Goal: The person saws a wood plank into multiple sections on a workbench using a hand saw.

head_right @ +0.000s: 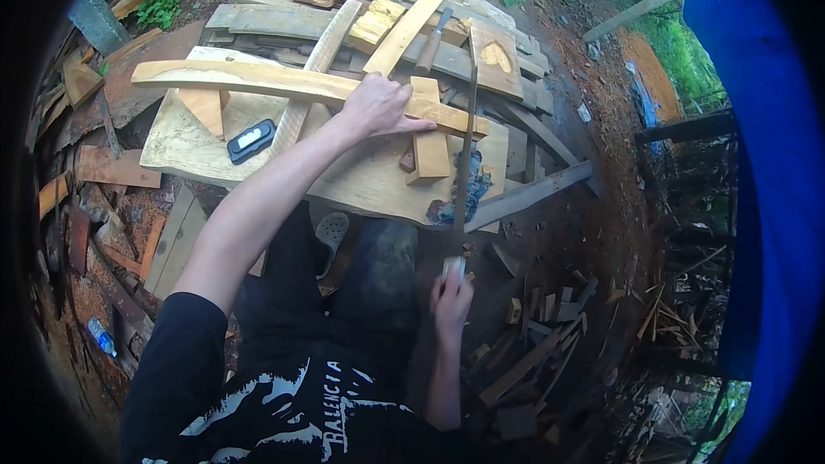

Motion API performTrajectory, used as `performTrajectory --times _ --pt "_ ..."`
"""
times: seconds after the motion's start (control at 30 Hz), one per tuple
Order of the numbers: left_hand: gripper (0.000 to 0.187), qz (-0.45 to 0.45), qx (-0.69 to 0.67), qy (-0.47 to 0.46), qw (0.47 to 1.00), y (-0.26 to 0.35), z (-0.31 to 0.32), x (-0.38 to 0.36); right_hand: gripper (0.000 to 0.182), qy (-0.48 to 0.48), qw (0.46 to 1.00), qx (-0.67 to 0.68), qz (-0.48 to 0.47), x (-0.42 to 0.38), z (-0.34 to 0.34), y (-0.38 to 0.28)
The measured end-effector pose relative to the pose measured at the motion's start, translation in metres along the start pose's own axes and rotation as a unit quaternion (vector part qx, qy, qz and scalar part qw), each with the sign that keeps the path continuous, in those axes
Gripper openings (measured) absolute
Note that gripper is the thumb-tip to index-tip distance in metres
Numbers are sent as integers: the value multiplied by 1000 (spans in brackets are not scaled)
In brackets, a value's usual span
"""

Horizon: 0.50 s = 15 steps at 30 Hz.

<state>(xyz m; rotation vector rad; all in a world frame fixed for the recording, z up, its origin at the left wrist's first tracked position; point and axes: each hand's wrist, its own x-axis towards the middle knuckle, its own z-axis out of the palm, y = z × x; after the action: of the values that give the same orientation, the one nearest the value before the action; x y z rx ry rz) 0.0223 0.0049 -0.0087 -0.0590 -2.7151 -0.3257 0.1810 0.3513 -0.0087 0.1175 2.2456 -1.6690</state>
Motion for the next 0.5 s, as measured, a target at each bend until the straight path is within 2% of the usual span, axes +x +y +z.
performTrajectory --times 0.13,0.2,0.33,0.4,0.5 --pt "89 -7 2 1 1000 3 -4 -1 59 11 1000 26 -10 110 44 -51" --pt "90 -11 13 5 1000 3 -4 -1 67 36 999 -22 -25 146 63 -66" --pt "91 -25 14 3 1000 4 -4 0 67 42 999 -20 -16 151 69 -71" --pt "91 -36 10 -14 999 6 -4 1 59 25 998 59 -8 138 66 -66" --pt "91 -44 9 -23 999 5 -5 0 55 28 998 51 -22 91 51 -40"
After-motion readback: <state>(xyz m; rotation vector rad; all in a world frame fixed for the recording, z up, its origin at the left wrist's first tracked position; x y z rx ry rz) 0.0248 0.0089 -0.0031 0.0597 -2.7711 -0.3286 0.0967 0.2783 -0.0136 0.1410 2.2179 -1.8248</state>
